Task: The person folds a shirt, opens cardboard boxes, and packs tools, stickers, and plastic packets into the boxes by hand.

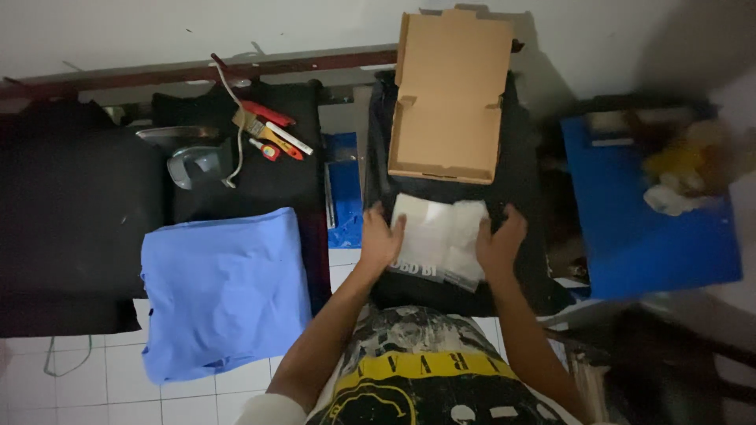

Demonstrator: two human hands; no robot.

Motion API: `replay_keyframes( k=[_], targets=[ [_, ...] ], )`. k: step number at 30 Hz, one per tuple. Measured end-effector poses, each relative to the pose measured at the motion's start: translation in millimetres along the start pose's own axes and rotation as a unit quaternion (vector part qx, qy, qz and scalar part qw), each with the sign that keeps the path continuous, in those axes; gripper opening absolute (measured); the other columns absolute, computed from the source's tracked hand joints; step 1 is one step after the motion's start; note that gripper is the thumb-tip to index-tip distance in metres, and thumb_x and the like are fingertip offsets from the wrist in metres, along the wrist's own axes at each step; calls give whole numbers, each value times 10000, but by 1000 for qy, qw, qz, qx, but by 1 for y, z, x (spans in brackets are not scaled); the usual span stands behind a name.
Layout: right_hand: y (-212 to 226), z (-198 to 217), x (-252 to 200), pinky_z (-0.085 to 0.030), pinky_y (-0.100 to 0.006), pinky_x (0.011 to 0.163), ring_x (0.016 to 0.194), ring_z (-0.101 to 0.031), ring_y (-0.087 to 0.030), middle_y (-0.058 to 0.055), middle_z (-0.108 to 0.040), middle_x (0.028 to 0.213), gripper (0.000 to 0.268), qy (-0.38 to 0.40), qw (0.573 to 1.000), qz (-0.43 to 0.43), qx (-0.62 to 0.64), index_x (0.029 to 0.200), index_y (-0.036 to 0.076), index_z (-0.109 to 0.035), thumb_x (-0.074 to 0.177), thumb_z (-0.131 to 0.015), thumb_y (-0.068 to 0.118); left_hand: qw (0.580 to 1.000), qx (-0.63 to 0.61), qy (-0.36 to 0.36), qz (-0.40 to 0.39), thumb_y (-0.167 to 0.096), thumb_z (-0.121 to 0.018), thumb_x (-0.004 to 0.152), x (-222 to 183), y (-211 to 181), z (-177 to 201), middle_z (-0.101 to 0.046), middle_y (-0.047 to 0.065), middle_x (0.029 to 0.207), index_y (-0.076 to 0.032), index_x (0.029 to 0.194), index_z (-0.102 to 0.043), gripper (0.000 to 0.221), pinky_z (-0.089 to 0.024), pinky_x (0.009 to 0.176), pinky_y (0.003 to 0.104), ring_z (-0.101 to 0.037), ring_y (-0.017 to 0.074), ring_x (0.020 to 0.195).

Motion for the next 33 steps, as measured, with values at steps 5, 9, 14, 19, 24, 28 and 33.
replay_keyframes(
  k=[5,9,14,19,24,28,33],
  targets=[
    [25,9,-30,-318,-549,1131,1314,-428,-469,-322,-503,1401,736,58,996,20,-67,1429,-90,-468,857,-772,260,996,77,38,-5,-374,-772,843,-27,-21,3,-524,327,1316,97,1433,-445,823,-437,1019,534,-527,507,1168],
    [42,10,-33,-323,-565,1119,1291,-435,-470,-320,-512,1366,783,69,993,53,-83,1431,-91,-475,833,-808,290,990,122,65,-15,-389,-797,822,-28,-36,0,-535,309,1279,101,1432,-438,861,-477,962,527,-544,495,1125],
    [26,-8,-16,-388,-528,1090,1273,-481,-449,-293,-543,1356,825,125,991,20,-48,1401,-60,-495,748,-840,308,982,159,95,36,-418,-880,701,-24,-23,-15,-590,282,1209,59,1257,-516,819,-523,930,530,-611,471,1100],
    [16,-26,-10,-472,-472,1022,1199,-587,-435,-298,-600,1310,806,158,987,31,-10,1408,-71,-490,770,-814,300,973,156,164,49,-432,-908,666,-18,-10,-36,-574,334,1223,157,1293,-426,987,-559,902,469,-641,469,1086],
    [29,-3,-2,-490,-461,1035,1198,-612,-427,-283,-641,1267,718,133,984,114,8,1350,-59,-569,746,-807,249,978,144,151,20,-427,-911,667,-28,-22,-53,-535,377,1242,210,1336,-348,1082,-567,884,455,-648,476,1057],
    [8,9,14,-483,-469,1033,1200,-604,-412,-261,-631,1276,706,186,981,63,0,1316,-14,-610,704,-844,248,977,117,169,58,-426,-865,716,-41,-35,-72,-540,370,1255,151,1291,-424,927,-572,885,482,-650,492,1069],
    [22,29,21,-454,-511,990,1161,-527,-448,-305,-562,1227,872,165,969,183,-31,1397,-61,-529,633,-867,191,982,105,153,40,-511,-795,812,-40,-48,-58,-576,381,1208,134,1214,-516,810,-567,895,495,-646,507,1071]
  ],
)
Point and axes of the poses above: each hand's wrist, its own x-axis towards the middle knuckle, its own z-axis out of the back of the hand, y = z × x, the point moved 10 cm from there along x, towards the middle knuckle
